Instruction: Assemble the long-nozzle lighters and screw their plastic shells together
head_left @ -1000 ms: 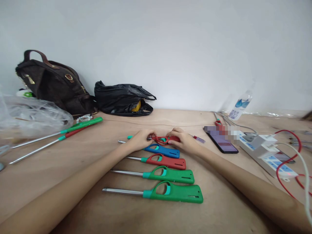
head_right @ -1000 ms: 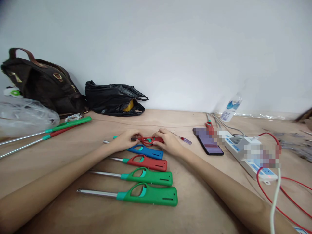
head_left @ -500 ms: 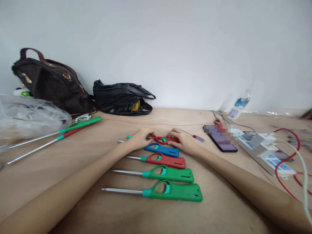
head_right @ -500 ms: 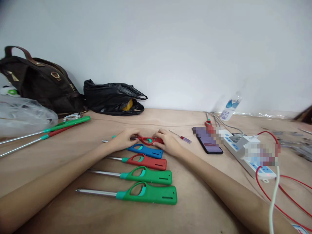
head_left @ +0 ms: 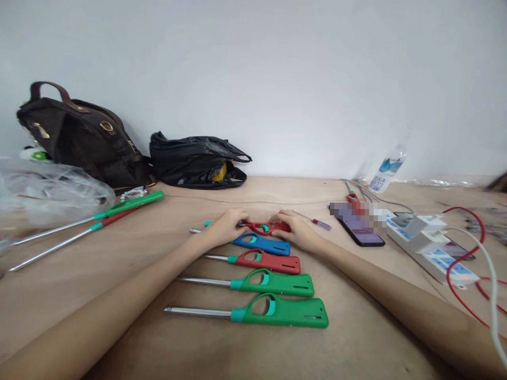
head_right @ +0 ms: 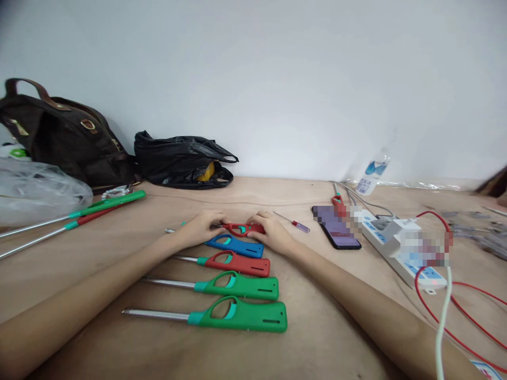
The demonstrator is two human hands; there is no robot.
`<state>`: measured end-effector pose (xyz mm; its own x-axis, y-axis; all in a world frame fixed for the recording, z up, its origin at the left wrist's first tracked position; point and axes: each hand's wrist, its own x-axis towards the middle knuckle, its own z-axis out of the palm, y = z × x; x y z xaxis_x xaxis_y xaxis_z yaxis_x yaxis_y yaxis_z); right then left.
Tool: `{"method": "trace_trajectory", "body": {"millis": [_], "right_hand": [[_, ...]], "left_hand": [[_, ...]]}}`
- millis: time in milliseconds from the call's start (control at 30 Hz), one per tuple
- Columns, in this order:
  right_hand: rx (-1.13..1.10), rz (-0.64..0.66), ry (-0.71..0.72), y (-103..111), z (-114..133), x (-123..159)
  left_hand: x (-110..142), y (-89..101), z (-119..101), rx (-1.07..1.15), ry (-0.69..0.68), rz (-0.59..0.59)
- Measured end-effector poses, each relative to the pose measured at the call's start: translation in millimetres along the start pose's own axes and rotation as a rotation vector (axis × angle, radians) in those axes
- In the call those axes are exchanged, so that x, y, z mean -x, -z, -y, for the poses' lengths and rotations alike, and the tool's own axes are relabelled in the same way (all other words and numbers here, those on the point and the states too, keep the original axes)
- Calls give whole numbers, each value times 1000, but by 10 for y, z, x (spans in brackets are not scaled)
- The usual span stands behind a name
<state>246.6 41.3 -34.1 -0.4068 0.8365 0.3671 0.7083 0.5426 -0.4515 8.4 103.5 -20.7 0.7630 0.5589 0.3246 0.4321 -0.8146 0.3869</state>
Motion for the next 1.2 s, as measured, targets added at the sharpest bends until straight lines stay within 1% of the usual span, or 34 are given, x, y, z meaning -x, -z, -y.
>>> {"method": "trace_trajectory", "body": {"millis": [200,400,667,767,867,933,1033,1100,1200], "right_hand": [[-22,17,-107,-9,-29,-30],[-47,-16,-121,-54,-53,-23],[-48,-40,-82,-117,-140,27],[-47,3,-69,-68,-146,16],[-69,78,-63,5,-146,-26],[-99,136,-98,40,-160,-69],[-117,220,-170,68,-200,-138],[-101,260,-176,79,-216,-176],[-72,294,-150,88,-201,-195]], "left_hand": [[-13,2,26,-15,14,26],[-35,10,36,-93,-29,74],[-23,-2,96,-328,-137,141],[-30,-15,101,-399,-183,148],[-50,-23,87,-445,-187,147],[-70,-13,76,-424,-152,141],[-105,26,70,-304,-44,145],[-125,53,77,-191,22,150],[-142,80,91,-36,77,156]]}}
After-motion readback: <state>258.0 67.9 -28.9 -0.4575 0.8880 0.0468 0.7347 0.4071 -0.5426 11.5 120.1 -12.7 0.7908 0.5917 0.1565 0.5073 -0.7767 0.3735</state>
